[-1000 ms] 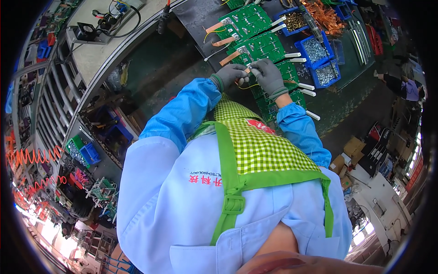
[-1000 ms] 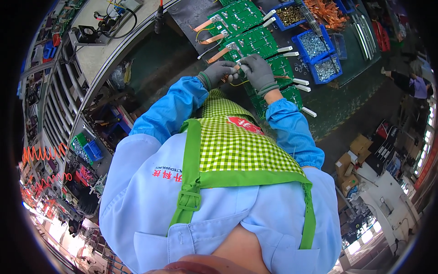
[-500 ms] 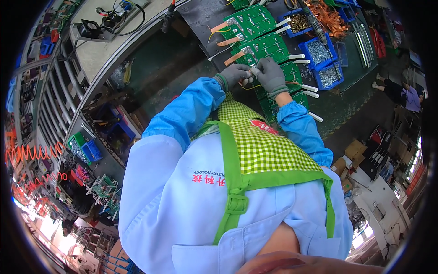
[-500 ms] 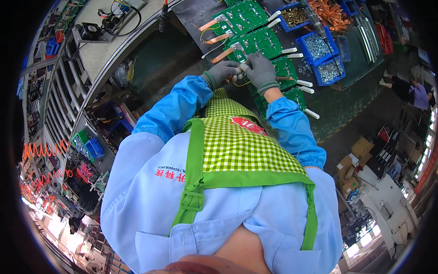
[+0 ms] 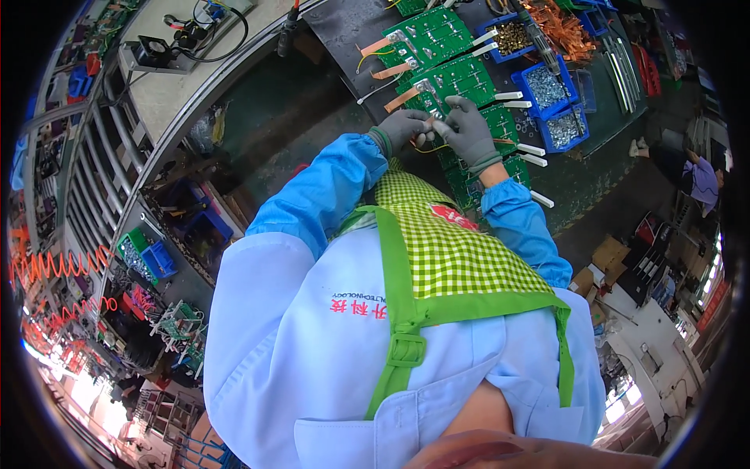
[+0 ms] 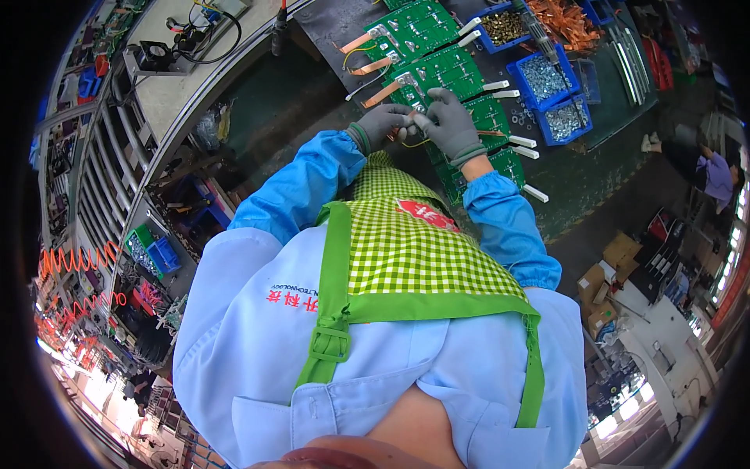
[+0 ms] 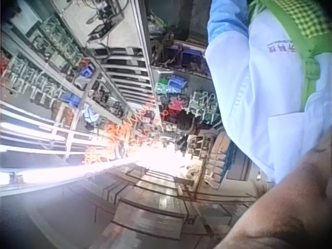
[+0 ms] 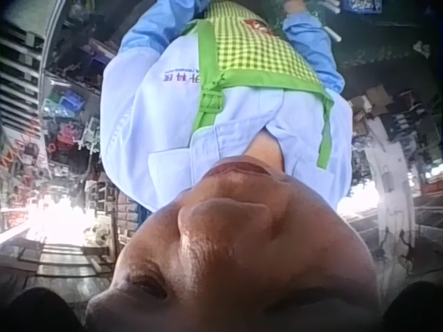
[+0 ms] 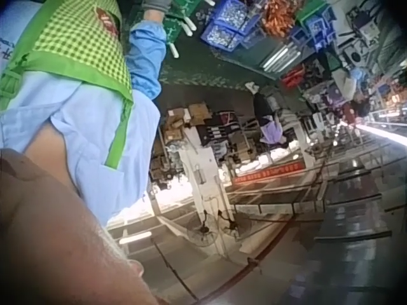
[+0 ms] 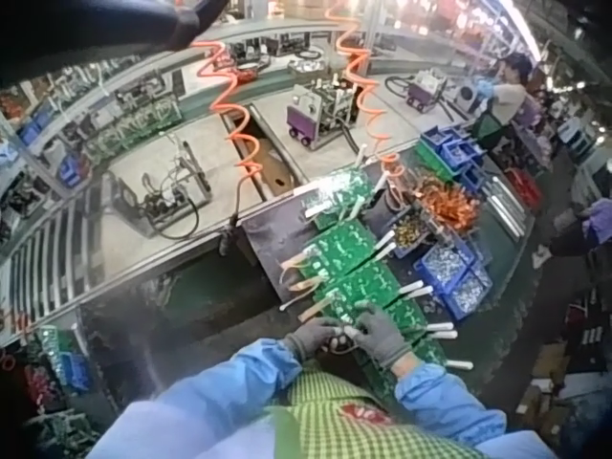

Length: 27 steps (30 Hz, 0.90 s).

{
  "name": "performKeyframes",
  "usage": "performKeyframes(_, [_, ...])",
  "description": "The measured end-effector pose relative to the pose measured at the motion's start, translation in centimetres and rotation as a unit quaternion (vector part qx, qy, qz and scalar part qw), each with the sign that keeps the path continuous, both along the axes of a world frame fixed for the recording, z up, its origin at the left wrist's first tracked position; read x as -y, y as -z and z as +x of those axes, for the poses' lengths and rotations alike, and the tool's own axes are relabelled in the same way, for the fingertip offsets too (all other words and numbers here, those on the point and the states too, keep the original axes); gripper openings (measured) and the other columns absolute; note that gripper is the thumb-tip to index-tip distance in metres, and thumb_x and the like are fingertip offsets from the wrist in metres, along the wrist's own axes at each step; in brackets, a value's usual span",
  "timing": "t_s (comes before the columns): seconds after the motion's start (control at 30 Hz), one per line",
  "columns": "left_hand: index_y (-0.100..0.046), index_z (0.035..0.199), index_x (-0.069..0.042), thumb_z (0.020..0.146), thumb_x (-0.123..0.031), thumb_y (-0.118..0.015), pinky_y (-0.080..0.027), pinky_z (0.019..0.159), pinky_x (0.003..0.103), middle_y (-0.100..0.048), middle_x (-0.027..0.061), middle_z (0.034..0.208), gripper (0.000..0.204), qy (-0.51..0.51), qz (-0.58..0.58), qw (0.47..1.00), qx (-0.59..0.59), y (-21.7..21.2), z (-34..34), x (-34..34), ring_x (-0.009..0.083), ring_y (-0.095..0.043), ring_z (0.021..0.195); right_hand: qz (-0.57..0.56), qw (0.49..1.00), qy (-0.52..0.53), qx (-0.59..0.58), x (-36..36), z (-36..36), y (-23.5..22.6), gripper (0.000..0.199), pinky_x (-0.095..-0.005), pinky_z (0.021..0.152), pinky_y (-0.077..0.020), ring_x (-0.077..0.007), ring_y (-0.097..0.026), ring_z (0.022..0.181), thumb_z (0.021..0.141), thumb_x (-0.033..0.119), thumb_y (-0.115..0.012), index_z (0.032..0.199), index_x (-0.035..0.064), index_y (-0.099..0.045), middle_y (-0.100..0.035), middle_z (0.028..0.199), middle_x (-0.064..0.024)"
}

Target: Assembling and inspecting green printed circuit boards using a screwdriver and small components on a factory workbench.

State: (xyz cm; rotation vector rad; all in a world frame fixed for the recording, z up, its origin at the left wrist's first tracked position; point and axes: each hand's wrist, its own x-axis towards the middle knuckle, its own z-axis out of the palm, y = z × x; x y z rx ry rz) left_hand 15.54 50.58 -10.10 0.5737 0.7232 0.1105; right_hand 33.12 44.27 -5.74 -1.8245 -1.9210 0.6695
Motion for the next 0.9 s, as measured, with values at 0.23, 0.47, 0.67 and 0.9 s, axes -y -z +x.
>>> performKeyframes(0.23, [-0.057,0.096,0.001,0.084,-0.004,-0.050,-0.044,0.048,0.015,-0.060,0.0073,0.077,0.015,-0.046,-0.053,0.998,0.007,0.9,0.4,-0.2,0.0062,-0.052,0.056,0.070,0.997,0.003,0.029,0.2,-0.8,-0.4,0.027,-0.0370,0.081,-0.0468,-0.0314,-0.055,0.097,0.075,0.023,-0.065,0.093,0.0045,-0.059,-0.051,0.114,-0.0144])
performKeyframes(0.47, [-0.055,0.099,-0.001,0.085,-0.009,-0.049,-0.047,0.048,0.017,-0.057,0.0057,0.082,0.016,-0.041,-0.087,0.995,0.020,0.3,0.1,-0.4,0.0071,-0.053,0.062,0.104,0.992,0.061,0.024,0.3,-2.2,-1.3,0.025,-0.0365,0.082,-0.0456,-0.0292,-0.054,0.098,0.077,0.025,-0.061,0.088,0.0030,-0.062,-0.056,0.107,-0.0133])
performKeyframes(0.67, [-0.053,0.107,-0.002,0.086,-0.014,-0.050,-0.049,0.056,0.022,-0.058,0.0091,0.094,0.024,-0.017,-0.138,0.988,0.067,2.2,-0.6,-1.0,0.0155,-0.057,0.077,0.077,0.991,0.096,0.052,3.7,-3.1,-3.0,0.019,-0.0362,0.076,-0.0467,-0.0288,-0.057,0.088,0.074,0.021,-0.064,0.073,0.0029,-0.058,-0.057,0.102,-0.0119])
performKeyframes(0.9, [-0.045,0.119,-0.001,0.089,-0.017,-0.048,-0.052,0.075,0.028,-0.055,0.0156,0.108,0.035,-0.088,-0.174,0.980,-0.049,5.4,-4.9,2.2,0.0240,-0.057,0.097,0.074,0.960,0.248,0.108,9.2,0.1,-4.5,0.021,-0.0385,0.080,-0.0446,-0.0293,-0.054,0.094,0.070,0.022,-0.067,0.082,0.0063,-0.059,-0.055,0.105,-0.0108])
